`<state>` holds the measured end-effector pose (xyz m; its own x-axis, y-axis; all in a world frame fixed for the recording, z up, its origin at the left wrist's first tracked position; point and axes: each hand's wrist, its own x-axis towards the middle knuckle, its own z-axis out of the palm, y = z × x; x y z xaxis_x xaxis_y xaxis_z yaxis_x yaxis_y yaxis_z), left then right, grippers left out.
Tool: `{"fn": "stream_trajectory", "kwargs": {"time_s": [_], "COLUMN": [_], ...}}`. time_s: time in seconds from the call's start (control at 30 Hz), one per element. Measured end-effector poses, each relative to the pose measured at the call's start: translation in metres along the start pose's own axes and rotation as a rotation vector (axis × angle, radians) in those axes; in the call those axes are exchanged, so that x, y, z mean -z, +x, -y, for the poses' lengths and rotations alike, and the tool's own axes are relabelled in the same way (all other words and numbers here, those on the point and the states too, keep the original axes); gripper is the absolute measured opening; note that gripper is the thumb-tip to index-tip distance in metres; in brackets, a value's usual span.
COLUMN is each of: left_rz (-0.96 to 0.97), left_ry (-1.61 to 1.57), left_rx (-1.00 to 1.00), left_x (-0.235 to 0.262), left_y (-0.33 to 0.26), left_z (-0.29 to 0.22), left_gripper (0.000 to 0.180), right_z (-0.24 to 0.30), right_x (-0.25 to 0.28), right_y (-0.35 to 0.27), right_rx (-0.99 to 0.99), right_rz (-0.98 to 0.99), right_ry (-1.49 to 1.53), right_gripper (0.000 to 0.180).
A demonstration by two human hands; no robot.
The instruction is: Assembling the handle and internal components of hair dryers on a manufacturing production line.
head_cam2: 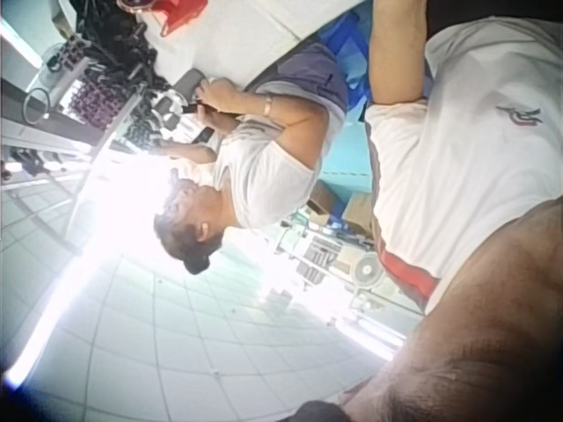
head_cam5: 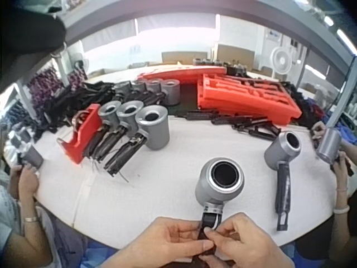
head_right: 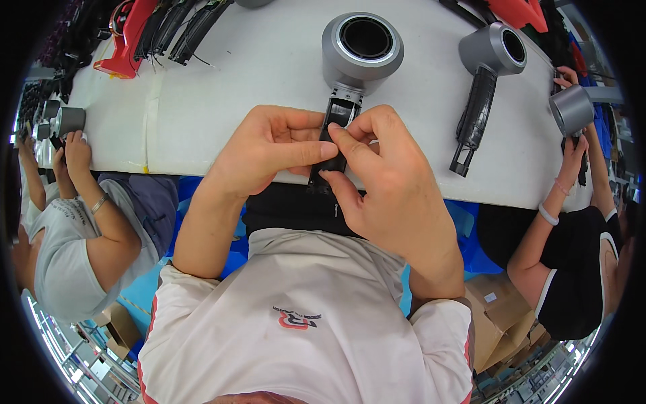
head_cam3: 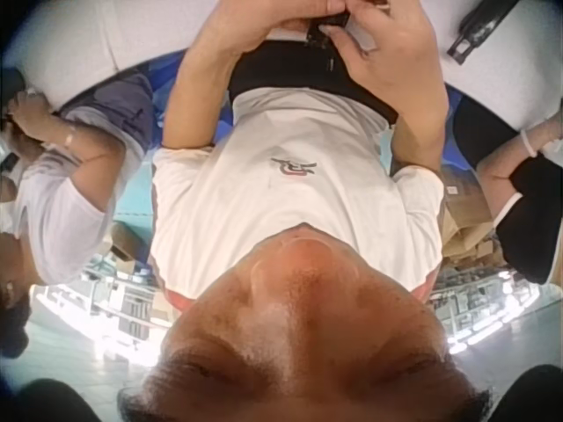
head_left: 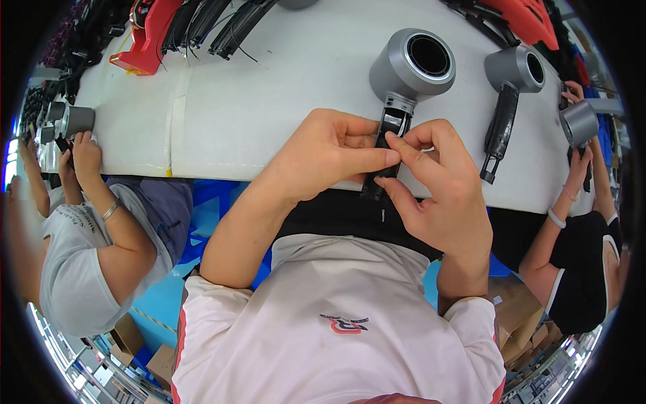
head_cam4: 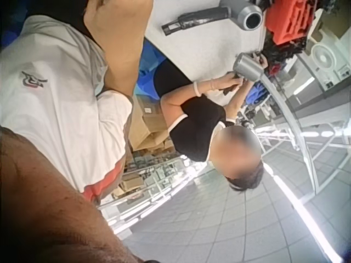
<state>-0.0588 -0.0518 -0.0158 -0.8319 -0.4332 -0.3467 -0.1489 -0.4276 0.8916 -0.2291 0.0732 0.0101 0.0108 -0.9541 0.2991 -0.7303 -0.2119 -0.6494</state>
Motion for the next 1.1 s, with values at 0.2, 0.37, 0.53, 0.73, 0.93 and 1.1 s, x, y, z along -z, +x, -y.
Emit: {"fn": "stream_trajectory", "kwargs": {"time_s": [0.2,0.37,0.53,0.73,0.93,1.1], "left_rz": [-0.077,-0.027,-0.009,0.002,-0.063,-0.074], "left_ry": [-0.039,-0.102,-0.205,-0.080,0.035,0.072], "left_rx": [0.069,0.056,0.087,-0.058,-0.202,-0.268], "left_x": [-0.009,-0.005,-0.009,-0.017,-0.028,-0.030], "left_y": [0.005,0.014,0.015,0.005,-0.011,-0.014], "left_z": [-0.013,-0.007,-0.009,0.003,0.001,0.002], "left_gripper": [0.033,0.029,0.032,0.038,0.041,0.041], "right_z": [-0.004,-0.014,-0.020,-0.018,-0.014,-0.015], "right_x": [0.002,0.009,0.006,0.006,0.000,0.000], "right_y": [-0.003,-0.007,-0.011,-0.016,-0.018,-0.016], "right_rx": [0.031,0.019,0.040,0.041,0.160,0.190], "right_rz": [-0.052,-0.101,-0.128,-0.132,-0.208,-0.217], "right_ry": [0.023,0.186,0.198,0.166,0.177,0.178], "right_gripper": [0.051,0.048,0.044,0.048,0.051,0.047]}}
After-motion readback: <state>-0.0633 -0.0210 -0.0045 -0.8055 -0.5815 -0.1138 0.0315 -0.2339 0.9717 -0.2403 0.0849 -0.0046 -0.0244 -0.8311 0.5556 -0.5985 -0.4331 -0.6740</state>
